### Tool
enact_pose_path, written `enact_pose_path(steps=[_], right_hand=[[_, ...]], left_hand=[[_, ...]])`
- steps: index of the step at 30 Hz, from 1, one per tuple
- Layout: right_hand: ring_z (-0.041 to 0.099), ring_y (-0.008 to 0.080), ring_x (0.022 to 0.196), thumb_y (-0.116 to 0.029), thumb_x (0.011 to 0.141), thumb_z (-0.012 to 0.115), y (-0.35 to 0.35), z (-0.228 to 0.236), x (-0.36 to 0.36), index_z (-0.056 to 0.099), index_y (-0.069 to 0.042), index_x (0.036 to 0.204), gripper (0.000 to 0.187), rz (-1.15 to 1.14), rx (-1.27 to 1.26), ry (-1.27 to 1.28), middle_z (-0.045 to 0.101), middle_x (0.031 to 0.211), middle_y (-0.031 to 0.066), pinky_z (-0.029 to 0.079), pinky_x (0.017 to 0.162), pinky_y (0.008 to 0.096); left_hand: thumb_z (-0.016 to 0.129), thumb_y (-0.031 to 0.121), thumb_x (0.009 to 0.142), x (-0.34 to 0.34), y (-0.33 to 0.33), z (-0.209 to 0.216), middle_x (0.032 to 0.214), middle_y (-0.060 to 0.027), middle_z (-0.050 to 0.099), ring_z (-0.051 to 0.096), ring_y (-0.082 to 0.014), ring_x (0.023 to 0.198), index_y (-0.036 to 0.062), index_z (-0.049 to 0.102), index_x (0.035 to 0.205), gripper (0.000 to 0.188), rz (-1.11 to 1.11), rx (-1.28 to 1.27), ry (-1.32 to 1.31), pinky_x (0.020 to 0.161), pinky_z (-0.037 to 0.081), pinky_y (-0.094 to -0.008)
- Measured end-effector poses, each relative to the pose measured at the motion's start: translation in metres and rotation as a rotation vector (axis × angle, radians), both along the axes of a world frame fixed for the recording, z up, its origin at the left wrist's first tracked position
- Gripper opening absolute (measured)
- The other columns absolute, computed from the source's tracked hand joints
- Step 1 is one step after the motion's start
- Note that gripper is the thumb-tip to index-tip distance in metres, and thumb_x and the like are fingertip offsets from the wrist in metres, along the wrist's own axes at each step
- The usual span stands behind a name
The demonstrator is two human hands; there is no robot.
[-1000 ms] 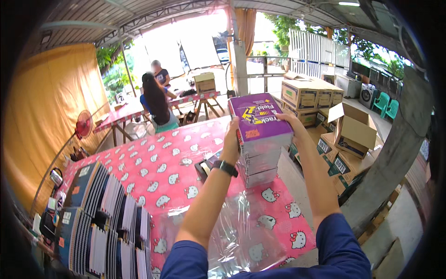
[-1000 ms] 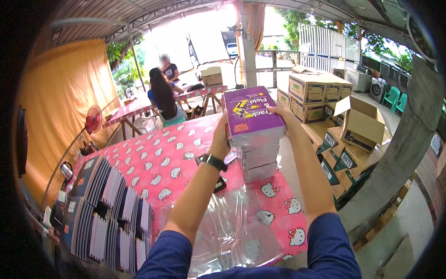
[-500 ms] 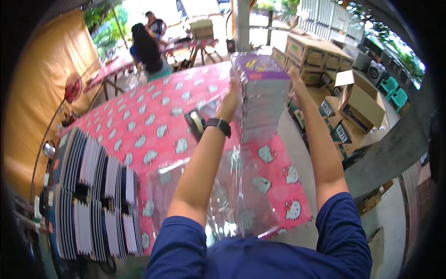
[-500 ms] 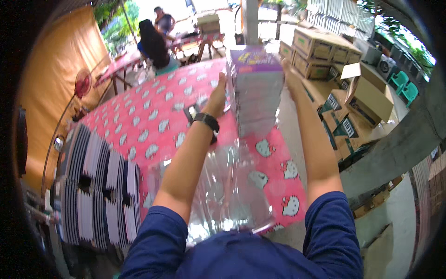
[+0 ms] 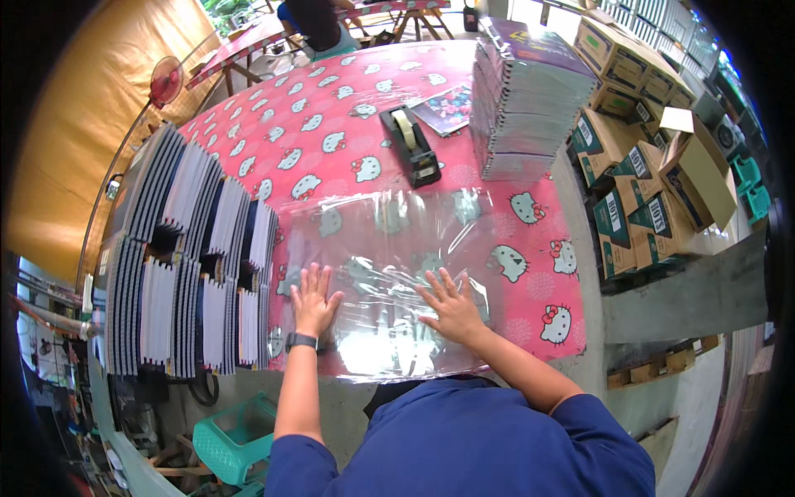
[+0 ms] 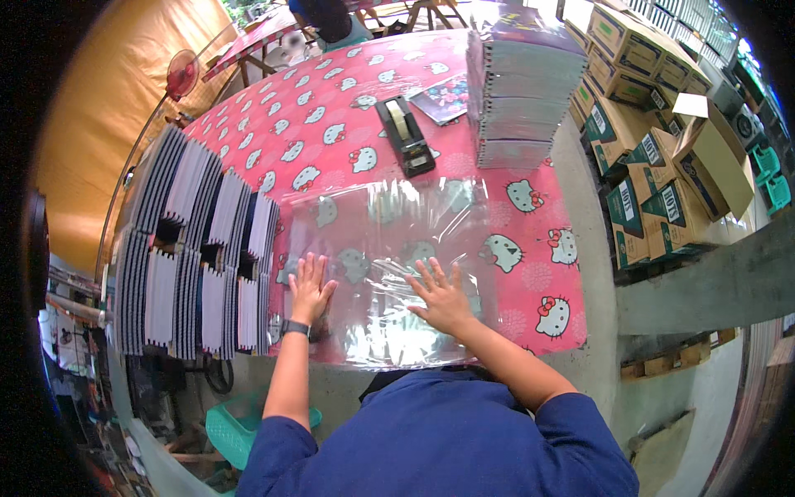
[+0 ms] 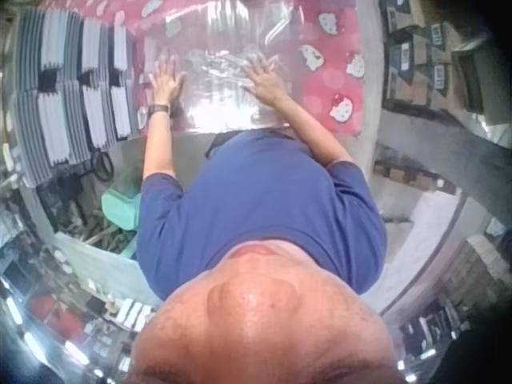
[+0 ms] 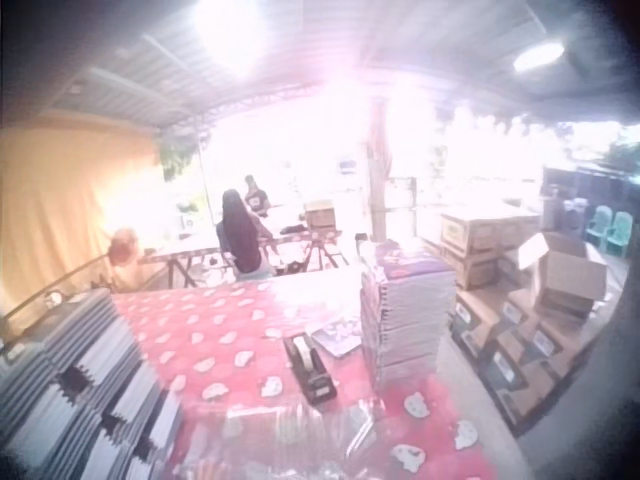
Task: The person places a notebook into a plastic bag, folds the plastic over, and secures it with tape, repeating this for multiple notebooks.
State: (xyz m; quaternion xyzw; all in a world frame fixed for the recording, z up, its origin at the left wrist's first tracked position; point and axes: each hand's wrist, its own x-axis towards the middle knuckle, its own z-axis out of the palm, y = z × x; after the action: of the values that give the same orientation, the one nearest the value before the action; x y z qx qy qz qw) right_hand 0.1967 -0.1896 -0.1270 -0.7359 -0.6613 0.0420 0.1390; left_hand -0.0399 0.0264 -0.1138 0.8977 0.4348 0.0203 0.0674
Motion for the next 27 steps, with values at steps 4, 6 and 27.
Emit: enact_pose_path(steps=[4,6,27], right_hand=[[0.01,0.0305,0.137,-0.057,0.085,0.039,0.003,0.001,0.009,0.029,-0.02,0.14,0.066,-0.041,-0.024,-0.07,0.02,0.147,0.0087,0.001,0.103,0.0623],[0.009,0.031,0.137,-0.056,0.084,0.042,0.005,0.008,0.008,0.03,-0.018,0.139,0.068,-0.023,-0.081,-0.037,0.018,0.147,0.0113,0.001,0.102,0.0623],[0.039,0.0281,0.111,-0.051,0.081,0.058,0.219,0.279,-0.258,0.034,-0.003,0.127,0.07,0.444,-0.277,1.942,0.033,0.123,0.0133,0.041,0.085,0.0472]], left_hand=[[0.04,0.054,0.087,-0.005,-0.007,-0.008,0.15,-0.0067,0.008,0.009,-0.0298,0.137,0.0202,0.019,0.143,0.069,0.004,0.052,-0.082,0.105,0.007,-0.0586],[0.04,0.052,0.087,-0.014,-0.014,-0.009,0.15,-0.009,0.01,0.01,-0.0302,0.137,0.0169,0.019,0.143,0.069,0.048,0.148,-0.082,0.105,0.008,-0.0588],[0.057,0.043,0.086,-0.333,0.092,0.342,0.072,0.0081,0.04,0.034,-0.0047,0.065,0.013,0.054,0.077,0.031,0.562,-0.322,-1.045,0.058,0.025,-0.0229]])
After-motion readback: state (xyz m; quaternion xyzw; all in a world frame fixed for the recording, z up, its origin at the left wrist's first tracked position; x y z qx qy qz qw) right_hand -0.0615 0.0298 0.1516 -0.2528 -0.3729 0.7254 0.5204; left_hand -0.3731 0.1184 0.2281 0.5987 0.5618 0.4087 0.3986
